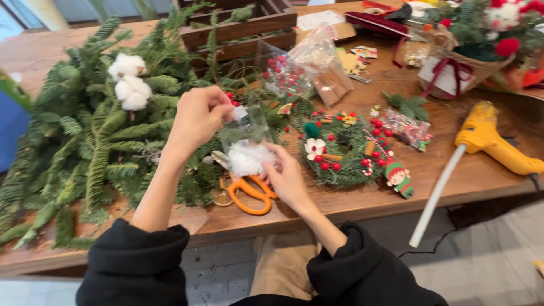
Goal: The person decorates a small green wreath by applying hot glue to white snowflake ornaments and attaching them to the wreath. They repeatedly pick up snowflakes, apply glue, and place them among red berries and other decorations.
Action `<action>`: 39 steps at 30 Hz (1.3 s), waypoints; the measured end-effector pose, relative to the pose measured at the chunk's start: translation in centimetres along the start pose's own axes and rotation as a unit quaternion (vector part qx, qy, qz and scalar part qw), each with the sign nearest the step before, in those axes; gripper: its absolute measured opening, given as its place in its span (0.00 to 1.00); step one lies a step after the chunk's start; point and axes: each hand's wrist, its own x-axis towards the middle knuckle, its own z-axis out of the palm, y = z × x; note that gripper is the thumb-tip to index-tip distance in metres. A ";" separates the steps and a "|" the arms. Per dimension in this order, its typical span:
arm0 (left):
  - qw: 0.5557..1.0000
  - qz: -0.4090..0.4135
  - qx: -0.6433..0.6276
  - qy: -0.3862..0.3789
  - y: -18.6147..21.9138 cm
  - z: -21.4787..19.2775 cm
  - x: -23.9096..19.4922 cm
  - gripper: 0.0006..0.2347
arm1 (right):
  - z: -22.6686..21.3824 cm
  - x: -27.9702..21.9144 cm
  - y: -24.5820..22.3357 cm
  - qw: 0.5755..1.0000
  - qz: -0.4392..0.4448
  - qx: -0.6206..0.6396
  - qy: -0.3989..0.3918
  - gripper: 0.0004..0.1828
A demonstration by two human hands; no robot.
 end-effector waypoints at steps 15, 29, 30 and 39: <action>0.955 -0.059 -0.290 0.020 -2.4 0.1 -0.8 0.05 | -0.5 -0.4 -5.7 0.844 -0.075 -0.525 0.075 0.28; 0.939 -0.081 -0.329 -0.058 0.6 7.1 -4.5 0.05 | -1.9 -0.7 -4.7 0.995 -0.051 0.075 0.032 0.15; 0.937 -0.089 -0.333 -0.062 0.6 7.7 -4.8 0.05 | -2.3 -1.2 -4.4 0.996 -0.040 0.075 0.035 0.14; 0.937 -0.098 -0.330 -0.055 0.5 10.7 -7.0 0.07 | -5.0 -3.9 -2.2 0.987 0.002 0.147 0.057 0.16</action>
